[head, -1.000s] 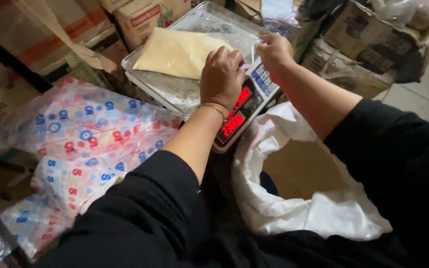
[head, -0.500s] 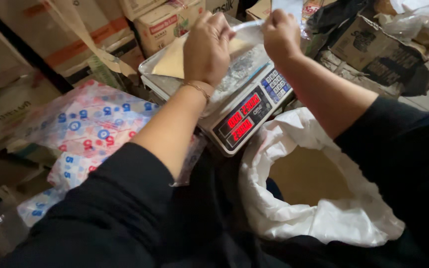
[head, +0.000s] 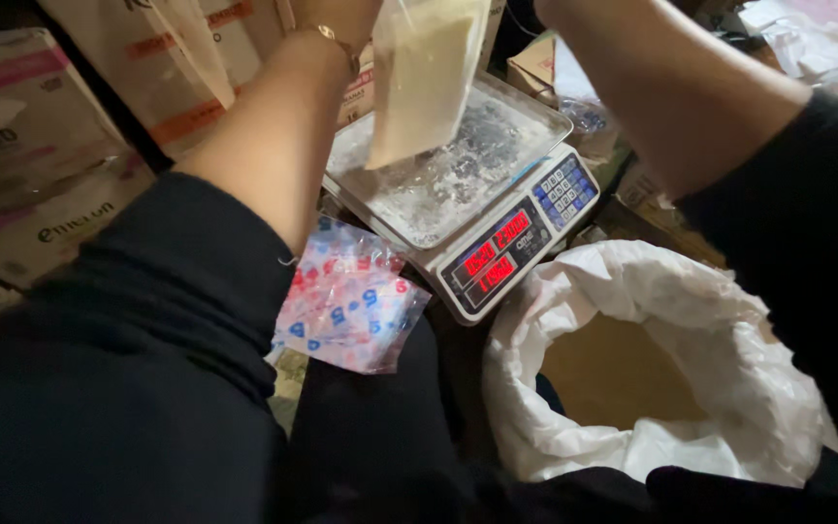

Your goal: The person scoops a light-colored powder from a large sack into small plastic bags using a blue scoop, weighs each bag on a digital scale, and ties the bags shut. The process is repeated multiple times in a cluttered storage area.

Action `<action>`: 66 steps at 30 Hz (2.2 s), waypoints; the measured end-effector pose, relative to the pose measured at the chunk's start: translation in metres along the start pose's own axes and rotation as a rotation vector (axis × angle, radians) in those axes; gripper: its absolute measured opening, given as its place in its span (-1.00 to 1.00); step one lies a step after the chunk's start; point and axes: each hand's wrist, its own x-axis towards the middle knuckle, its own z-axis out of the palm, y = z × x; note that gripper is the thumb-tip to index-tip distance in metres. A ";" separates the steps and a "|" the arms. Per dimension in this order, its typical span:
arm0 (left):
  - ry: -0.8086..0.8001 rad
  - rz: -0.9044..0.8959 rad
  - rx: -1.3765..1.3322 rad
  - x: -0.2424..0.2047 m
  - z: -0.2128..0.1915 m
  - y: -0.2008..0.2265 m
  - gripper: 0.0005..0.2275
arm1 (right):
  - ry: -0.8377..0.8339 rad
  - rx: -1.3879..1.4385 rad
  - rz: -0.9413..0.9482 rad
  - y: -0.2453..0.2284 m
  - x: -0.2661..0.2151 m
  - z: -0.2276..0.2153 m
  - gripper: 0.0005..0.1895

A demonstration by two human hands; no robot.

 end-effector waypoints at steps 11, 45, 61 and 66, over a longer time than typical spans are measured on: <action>0.351 0.121 -0.124 0.016 -0.006 0.030 -0.76 | -0.231 0.241 0.162 -0.031 0.023 -0.016 -0.63; -0.460 0.100 -0.645 0.000 -0.070 0.044 -0.89 | -0.447 0.045 -0.109 -0.108 -0.028 -0.033 -0.90; -0.277 -0.012 -0.687 -0.008 -0.097 0.002 -0.93 | -0.423 0.156 -0.126 -0.125 -0.044 0.026 -0.91; -0.257 -0.108 -0.729 -0.004 -0.087 0.013 -0.94 | -0.440 0.274 -0.131 -0.131 -0.048 0.029 -0.91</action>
